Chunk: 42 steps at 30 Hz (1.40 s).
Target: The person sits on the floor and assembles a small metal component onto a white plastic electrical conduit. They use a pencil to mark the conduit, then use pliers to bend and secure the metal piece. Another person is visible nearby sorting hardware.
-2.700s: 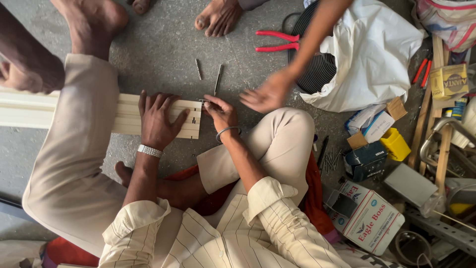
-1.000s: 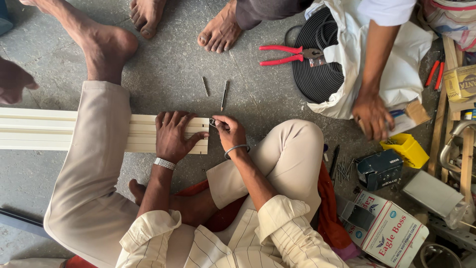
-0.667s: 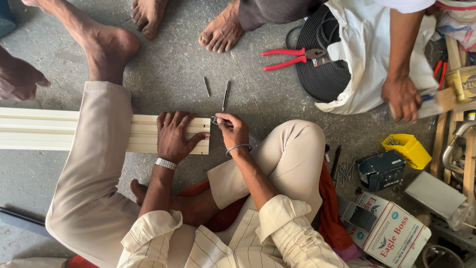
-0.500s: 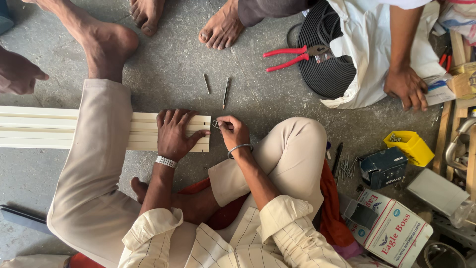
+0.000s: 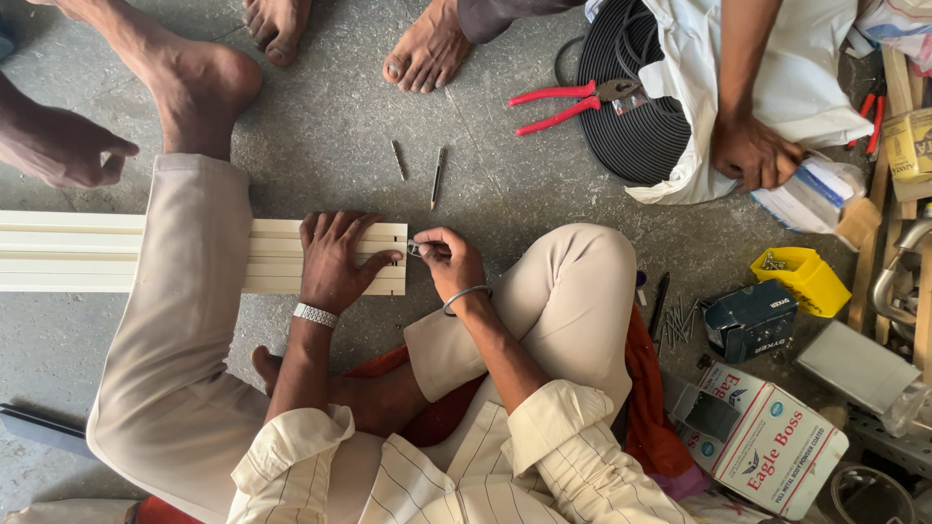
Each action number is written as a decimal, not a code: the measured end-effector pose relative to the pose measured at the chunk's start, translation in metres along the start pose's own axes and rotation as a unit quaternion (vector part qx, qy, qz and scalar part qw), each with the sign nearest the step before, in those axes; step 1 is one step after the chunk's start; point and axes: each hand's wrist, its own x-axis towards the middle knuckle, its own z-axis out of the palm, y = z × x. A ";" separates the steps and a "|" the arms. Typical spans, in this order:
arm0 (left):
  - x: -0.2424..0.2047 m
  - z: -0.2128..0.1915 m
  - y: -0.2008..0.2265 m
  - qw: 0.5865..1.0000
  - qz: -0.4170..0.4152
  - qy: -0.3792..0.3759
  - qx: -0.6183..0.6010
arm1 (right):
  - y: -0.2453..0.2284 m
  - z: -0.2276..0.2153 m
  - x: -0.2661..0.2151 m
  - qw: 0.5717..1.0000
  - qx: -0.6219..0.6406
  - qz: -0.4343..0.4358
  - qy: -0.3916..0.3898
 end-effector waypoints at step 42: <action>-0.003 0.006 -0.014 0.999 -0.001 0.023 -0.029 | 0.013 -0.017 0.021 0.978 0.104 0.167 -0.073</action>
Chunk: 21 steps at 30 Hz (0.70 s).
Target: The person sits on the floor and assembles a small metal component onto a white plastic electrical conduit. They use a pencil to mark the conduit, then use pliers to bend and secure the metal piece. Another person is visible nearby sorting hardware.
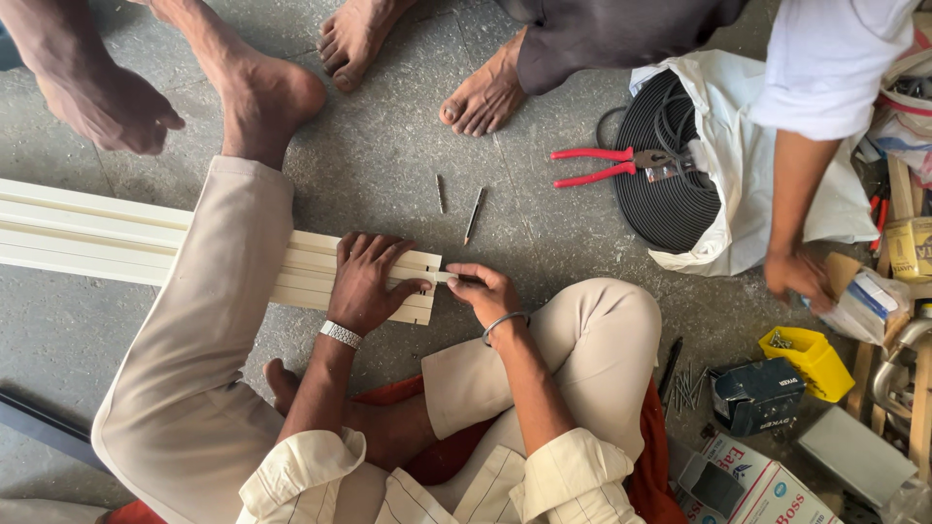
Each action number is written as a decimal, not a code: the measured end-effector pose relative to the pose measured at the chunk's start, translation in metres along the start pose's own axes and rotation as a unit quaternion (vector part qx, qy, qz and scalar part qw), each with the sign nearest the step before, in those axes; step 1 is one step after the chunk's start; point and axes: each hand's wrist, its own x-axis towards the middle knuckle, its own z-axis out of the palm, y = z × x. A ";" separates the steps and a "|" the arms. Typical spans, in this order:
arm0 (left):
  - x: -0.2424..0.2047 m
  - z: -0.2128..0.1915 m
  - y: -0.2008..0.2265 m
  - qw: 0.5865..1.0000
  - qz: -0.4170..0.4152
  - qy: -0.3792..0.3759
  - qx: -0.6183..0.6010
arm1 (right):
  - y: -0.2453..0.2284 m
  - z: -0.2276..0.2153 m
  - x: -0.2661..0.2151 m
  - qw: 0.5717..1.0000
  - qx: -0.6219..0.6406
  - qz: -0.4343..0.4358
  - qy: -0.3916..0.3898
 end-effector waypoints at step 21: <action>0.000 0.001 -0.002 1.000 -0.001 0.001 -0.004 | 0.003 -0.004 0.001 0.996 -0.076 -0.037 -0.024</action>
